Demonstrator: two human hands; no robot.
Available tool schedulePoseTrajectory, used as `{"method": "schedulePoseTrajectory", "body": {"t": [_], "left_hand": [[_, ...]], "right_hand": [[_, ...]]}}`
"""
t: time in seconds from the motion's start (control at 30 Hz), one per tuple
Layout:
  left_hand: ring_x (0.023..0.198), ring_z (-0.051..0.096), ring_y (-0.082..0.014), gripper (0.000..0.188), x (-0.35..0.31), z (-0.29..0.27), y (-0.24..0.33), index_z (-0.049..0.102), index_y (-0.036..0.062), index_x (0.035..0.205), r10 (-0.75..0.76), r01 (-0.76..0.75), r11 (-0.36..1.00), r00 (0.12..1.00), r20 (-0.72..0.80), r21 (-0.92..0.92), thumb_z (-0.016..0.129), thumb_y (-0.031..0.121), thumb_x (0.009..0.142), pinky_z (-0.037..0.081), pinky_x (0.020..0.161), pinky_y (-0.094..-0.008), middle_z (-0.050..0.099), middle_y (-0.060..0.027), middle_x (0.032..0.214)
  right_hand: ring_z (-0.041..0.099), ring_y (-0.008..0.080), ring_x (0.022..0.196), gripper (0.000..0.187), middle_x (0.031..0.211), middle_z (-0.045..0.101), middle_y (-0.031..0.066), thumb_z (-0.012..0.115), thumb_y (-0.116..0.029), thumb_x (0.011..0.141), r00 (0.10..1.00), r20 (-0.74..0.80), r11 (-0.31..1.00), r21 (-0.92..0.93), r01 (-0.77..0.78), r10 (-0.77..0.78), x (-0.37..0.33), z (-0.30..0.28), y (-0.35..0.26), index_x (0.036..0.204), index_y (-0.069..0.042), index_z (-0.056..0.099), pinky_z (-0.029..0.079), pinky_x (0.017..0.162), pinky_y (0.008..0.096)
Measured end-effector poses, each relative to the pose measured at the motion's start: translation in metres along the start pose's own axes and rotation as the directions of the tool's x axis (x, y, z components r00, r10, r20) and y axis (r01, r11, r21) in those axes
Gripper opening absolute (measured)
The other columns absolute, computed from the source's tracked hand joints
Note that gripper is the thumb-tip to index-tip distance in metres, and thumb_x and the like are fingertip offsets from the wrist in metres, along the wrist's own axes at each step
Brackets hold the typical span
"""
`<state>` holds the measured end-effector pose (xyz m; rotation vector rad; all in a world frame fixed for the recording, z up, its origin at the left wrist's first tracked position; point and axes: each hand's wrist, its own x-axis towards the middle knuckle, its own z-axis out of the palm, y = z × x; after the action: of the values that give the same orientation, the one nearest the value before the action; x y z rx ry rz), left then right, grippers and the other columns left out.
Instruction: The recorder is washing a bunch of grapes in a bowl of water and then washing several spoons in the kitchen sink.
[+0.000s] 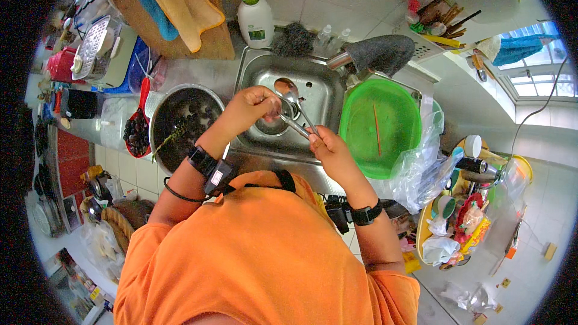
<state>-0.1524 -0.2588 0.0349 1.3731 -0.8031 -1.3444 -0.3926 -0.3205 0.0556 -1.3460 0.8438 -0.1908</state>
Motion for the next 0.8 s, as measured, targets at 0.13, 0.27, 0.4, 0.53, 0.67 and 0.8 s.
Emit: {"method": "schedulePoseTrajectory", "body": {"t": [0.13, 0.27, 0.4, 0.53, 0.67, 0.8], "left_hand": [[0.068, 0.061, -0.0104, 0.019, 0.001, -0.01, 0.004, 0.061, -0.0011, 0.104, -0.013, -0.015, 0.976, 0.992, 0.128, 0.217, 0.052, 0.013, 0.093, 0.05, 0.064, -0.0251, 0.065, -0.0056, 0.087], [0.067, 0.061, -0.0112, 0.019, 0.005, -0.007, -0.003, 0.061, -0.0014, 0.104, 0.009, -0.036, 0.978, 0.991, 0.13, 0.205, 0.05, 0.011, 0.094, 0.049, 0.064, -0.0245, 0.066, -0.0063, 0.088], [0.068, 0.063, -0.0117, 0.019, 0.007, -0.007, -0.005, 0.061, -0.0015, 0.104, -0.007, -0.021, 0.981, 0.989, 0.145, 0.191, 0.049, 0.01, 0.093, 0.049, 0.064, -0.0245, 0.066, -0.0069, 0.09], [0.068, 0.062, -0.0117, 0.02, 0.002, -0.007, 0.008, 0.06, -0.0023, 0.103, -0.077, 0.031, 0.949, 0.988, 0.134, 0.313, 0.048, 0.01, 0.093, 0.05, 0.064, -0.0249, 0.066, -0.0073, 0.089], [0.069, 0.064, -0.0129, 0.02, 0.003, -0.008, 0.002, 0.059, -0.0024, 0.104, -0.053, 0.027, 0.983, 0.989, 0.136, 0.184, 0.046, 0.008, 0.093, 0.051, 0.067, -0.0249, 0.066, -0.0082, 0.089], [0.071, 0.065, -0.0144, 0.024, 0.003, -0.005, 0.007, 0.059, -0.002, 0.106, -0.087, 0.064, 0.985, 0.986, 0.145, 0.158, 0.042, 0.002, 0.09, 0.053, 0.07, -0.0252, 0.065, -0.0093, 0.093]], "right_hand": [[0.037, 0.0034, 0.058, 0.025, 0.07, 0.045, -0.004, 0.05, -0.022, 0.096, 0.998, -0.044, 0.997, 0.061, -0.042, 0.045, -0.003, -0.008, -0.006, 0.112, -0.004, 0.055, 0.032, 0.051, 0.0179], [0.036, 0.0042, 0.058, 0.023, 0.069, 0.044, -0.0052, 0.05, -0.021, 0.096, 0.996, -0.084, 0.999, 0.028, -0.039, 0.041, -0.004, -0.007, -0.01, 0.109, -0.004, 0.058, 0.032, 0.052, 0.0196], [0.035, 0.0039, 0.058, 0.023, 0.068, 0.042, -0.006, 0.05, -0.021, 0.096, 0.997, -0.079, 0.999, 0.05, -0.014, 0.018, -0.002, -0.009, -0.006, 0.109, -0.004, 0.059, 0.03, 0.052, 0.0193], [0.035, 0.0035, 0.058, 0.023, 0.069, 0.042, -0.0058, 0.05, -0.02, 0.096, 0.997, -0.066, 0.998, 0.051, -0.028, 0.031, -0.001, -0.009, -0.008, 0.11, -0.004, 0.058, 0.03, 0.052, 0.0192], [0.036, 0.0035, 0.058, 0.023, 0.069, 0.044, -0.0053, 0.05, -0.02, 0.096, 0.996, -0.073, 0.997, 0.061, -0.041, 0.046, -0.001, -0.008, -0.011, 0.11, -0.004, 0.058, 0.031, 0.051, 0.0191], [0.037, 0.0037, 0.057, 0.022, 0.069, 0.044, -0.0048, 0.05, -0.02, 0.096, 0.998, -0.054, 0.996, 0.089, -0.033, 0.038, 0.002, -0.01, -0.007, 0.11, -0.004, 0.058, 0.032, 0.05, 0.0192]]}}
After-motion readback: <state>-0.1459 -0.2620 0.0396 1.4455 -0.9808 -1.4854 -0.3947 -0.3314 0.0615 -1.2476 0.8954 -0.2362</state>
